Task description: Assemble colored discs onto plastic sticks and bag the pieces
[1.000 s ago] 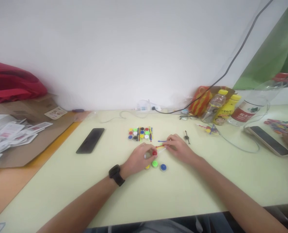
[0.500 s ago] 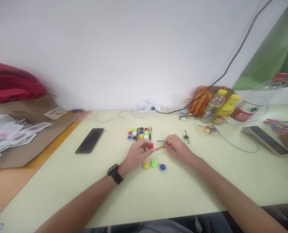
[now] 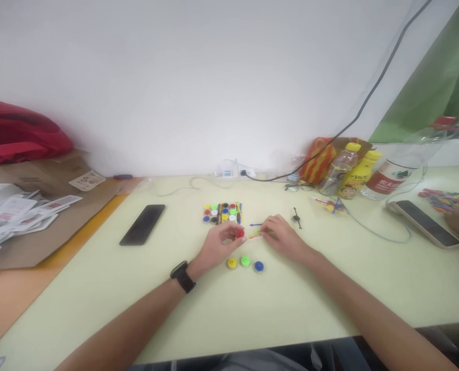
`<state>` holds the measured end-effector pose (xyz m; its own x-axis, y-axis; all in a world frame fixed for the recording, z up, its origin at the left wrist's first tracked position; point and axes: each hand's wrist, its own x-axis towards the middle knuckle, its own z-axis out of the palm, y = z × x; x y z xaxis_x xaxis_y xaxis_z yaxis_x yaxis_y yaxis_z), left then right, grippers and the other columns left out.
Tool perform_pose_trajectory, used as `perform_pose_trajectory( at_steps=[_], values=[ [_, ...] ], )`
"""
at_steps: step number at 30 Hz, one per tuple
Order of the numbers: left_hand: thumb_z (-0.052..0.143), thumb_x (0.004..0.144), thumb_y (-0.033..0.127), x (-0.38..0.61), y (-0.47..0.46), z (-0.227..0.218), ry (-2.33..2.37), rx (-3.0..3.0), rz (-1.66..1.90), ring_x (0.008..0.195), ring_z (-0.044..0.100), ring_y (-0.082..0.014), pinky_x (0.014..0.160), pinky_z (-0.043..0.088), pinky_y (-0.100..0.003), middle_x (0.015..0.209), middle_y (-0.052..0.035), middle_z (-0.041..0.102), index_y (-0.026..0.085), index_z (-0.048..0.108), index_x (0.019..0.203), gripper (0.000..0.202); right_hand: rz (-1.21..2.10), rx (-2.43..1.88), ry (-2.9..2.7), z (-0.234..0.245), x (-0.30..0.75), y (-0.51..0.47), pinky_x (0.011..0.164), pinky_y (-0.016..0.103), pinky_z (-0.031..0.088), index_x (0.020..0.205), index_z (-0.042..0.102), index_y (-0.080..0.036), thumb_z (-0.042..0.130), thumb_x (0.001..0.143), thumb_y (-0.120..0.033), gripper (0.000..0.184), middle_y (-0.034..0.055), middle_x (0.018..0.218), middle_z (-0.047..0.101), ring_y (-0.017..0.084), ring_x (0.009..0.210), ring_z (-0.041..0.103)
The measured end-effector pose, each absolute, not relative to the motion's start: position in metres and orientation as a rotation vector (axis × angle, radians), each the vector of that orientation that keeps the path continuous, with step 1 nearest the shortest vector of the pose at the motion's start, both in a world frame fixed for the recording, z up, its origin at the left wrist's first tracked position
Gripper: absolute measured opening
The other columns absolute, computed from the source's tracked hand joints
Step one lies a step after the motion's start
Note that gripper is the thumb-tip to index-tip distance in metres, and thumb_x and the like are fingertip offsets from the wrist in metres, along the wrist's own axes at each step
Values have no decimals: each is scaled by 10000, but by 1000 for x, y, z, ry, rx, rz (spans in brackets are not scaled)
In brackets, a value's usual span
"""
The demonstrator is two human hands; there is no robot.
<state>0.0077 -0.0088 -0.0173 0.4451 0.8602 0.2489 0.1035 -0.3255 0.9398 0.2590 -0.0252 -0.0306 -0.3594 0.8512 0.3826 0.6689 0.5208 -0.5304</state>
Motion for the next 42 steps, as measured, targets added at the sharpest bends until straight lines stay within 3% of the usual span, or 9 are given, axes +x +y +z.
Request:
perform_pose_trajectory(
  at_steps=[7, 12, 16, 19, 23, 37, 42],
  values=[
    [767, 866, 323, 6, -7, -19, 816, 1697, 943, 955, 730, -216, 898, 606, -370, 1049, -90, 763, 182, 721, 1061, 244, 312, -1297, -2128, -28, 260, -24, 870, 412, 447, 931, 581, -234, 505, 996, -214, 102, 52, 959, 676, 247, 967, 565],
    [774, 867, 342, 4, -6, -21, 816, 1636, 921, 1009, 732, -233, 962, 592, -388, 1079, -98, 767, 174, 740, 1087, 279, 539, -1351, -1878, -17, 257, -29, 695, 333, 412, 982, 506, -239, 409, 1044, -325, 144, 2, 813, 593, 198, 734, 546],
    [791, 856, 337, 3, -6, -19, 789, 1591, 893, 1016, 729, -233, 973, 587, -388, 1090, -100, 762, 170, 739, 1108, 307, 700, -1218, -1742, -1, 246, -41, 767, 339, 436, 1014, 525, -234, 379, 1051, -332, 179, 28, 921, 592, 203, 845, 557],
    [802, 848, 331, 3, -8, -16, 761, 1581, 876, 1027, 727, -239, 980, 583, -397, 1104, -105, 758, 167, 733, 1127, 331, 847, -1070, -1725, 5, 234, -50, 819, 352, 462, 1043, 547, -232, 421, 1041, -328, 158, 52, 993, 602, 213, 923, 572],
    [795, 857, 336, 4, -10, -12, 724, 1585, 869, 1057, 728, -260, 979, 581, -407, 1151, -116, 751, 167, 737, 1119, 317, 954, -991, -1754, 1, 222, -55, 777, 343, 475, 1076, 537, -232, 490, 1022, -311, 107, 57, 1002, 621, 201, 883, 592],
    [729, 915, 318, 9, -15, -12, 700, 1720, 909, 1043, 717, -255, 950, 589, -406, 1118, -114, 758, 167, 739, 1119, 254, 742, -1030, -1867, -7, 221, -54, 731, 297, 450, 1011, 608, -228, 552, 980, -214, 66, 17, 926, 654, 159, 792, 558],
    [757, 890, 319, 8, -16, -8, 708, 1751, 911, 1051, 714, -262, 938, 595, -402, 1130, -117, 753, 166, 742, 1117, 275, 793, -1009, -1862, -4, 220, -56, 661, 283, 433, 958, 635, -226, 582, 978, -254, 64, 3, 860, 654, 147, 724, 543]
  ],
)
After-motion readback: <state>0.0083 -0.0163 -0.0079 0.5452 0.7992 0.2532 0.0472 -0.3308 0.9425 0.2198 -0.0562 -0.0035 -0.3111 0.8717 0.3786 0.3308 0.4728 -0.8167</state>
